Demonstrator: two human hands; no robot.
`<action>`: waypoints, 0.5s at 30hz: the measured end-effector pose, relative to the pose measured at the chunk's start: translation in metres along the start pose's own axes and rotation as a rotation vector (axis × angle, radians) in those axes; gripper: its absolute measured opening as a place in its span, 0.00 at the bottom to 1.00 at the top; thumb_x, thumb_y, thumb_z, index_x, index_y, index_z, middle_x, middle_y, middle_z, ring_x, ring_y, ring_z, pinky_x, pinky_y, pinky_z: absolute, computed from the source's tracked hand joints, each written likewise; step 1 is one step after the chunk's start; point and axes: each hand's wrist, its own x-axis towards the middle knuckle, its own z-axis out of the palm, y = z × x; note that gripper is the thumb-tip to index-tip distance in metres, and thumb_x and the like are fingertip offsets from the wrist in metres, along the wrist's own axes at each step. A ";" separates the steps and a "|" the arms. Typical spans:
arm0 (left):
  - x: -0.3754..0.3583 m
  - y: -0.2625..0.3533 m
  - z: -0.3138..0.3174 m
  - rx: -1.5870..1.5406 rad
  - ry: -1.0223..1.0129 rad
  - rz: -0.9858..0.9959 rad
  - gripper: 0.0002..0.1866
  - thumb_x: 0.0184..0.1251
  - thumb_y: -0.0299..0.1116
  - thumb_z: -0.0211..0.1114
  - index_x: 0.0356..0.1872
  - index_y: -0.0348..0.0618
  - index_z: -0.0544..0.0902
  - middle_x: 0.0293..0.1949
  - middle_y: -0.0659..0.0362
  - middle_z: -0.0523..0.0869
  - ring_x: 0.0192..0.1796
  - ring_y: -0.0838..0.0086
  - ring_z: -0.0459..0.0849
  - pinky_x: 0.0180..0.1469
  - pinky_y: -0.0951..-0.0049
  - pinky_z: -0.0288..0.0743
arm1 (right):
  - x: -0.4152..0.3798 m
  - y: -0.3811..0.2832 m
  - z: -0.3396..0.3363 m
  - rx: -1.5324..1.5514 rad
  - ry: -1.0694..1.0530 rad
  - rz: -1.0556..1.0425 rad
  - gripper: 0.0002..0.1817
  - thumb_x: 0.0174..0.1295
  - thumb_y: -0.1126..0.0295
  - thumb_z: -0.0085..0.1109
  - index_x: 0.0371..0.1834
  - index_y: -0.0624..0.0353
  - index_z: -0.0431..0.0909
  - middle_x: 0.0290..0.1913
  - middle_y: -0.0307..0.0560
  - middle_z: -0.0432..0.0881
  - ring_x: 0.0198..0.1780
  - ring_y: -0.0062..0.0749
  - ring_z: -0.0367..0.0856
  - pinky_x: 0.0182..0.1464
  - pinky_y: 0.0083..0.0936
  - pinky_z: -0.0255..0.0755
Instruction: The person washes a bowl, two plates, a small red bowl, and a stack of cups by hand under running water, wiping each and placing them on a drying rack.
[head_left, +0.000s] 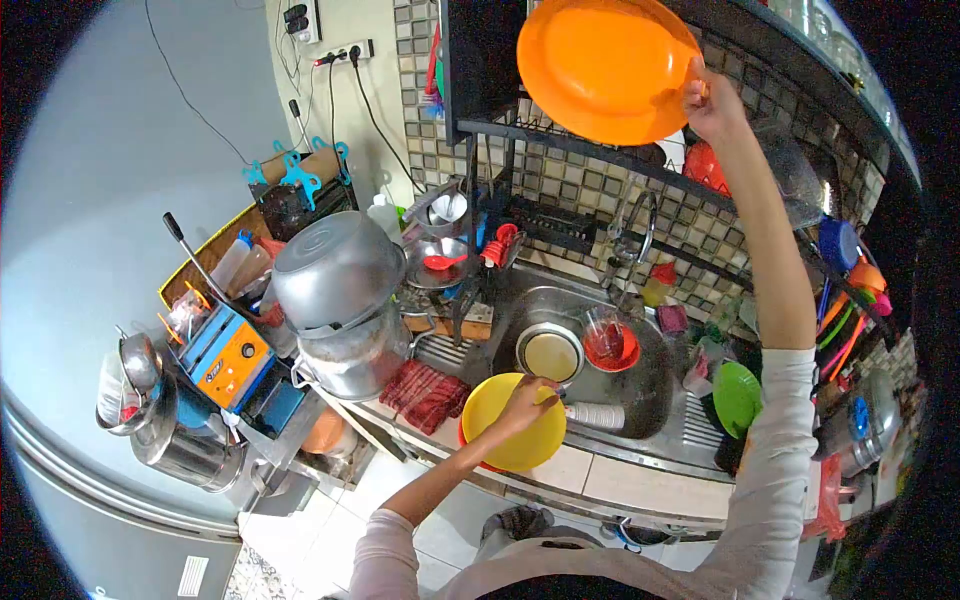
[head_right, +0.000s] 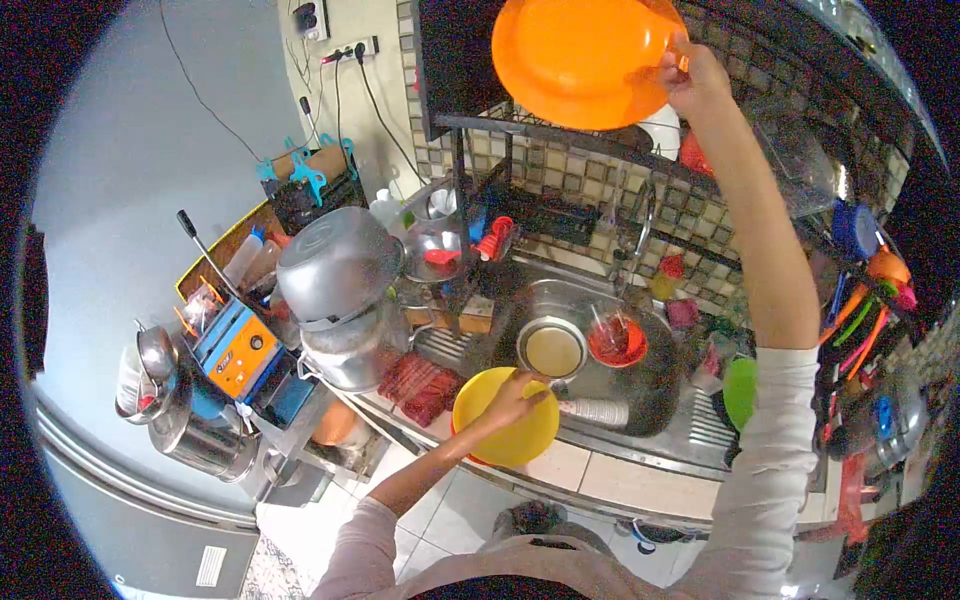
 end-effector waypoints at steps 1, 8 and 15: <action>0.000 0.001 0.000 0.005 0.011 -0.007 0.13 0.49 0.32 0.61 0.37 0.41 0.74 0.39 0.55 0.76 0.47 0.62 0.71 0.50 0.67 0.62 | 0.002 0.005 0.000 -0.002 0.003 0.000 0.07 0.54 0.69 0.52 0.31 0.59 0.67 0.24 0.43 0.70 0.18 0.20 0.66 0.14 0.10 0.59; 0.005 -0.003 0.001 -0.029 0.007 0.006 0.11 0.49 0.31 0.61 0.35 0.42 0.75 0.39 0.55 0.76 0.46 0.63 0.72 0.50 0.67 0.62 | -0.008 0.028 0.029 -0.204 0.201 0.016 0.07 0.53 0.74 0.45 0.35 0.62 0.68 0.29 0.47 0.72 0.24 0.23 0.73 0.17 0.12 0.62; 0.005 -0.005 -0.002 -0.007 0.095 0.045 0.11 0.48 0.29 0.62 0.34 0.42 0.75 0.37 0.55 0.77 0.45 0.63 0.73 0.49 0.68 0.64 | 0.015 0.015 0.037 -0.575 -0.005 0.013 0.06 0.53 0.70 0.47 0.29 0.61 0.70 0.23 0.41 0.72 0.19 0.19 0.70 0.17 0.12 0.62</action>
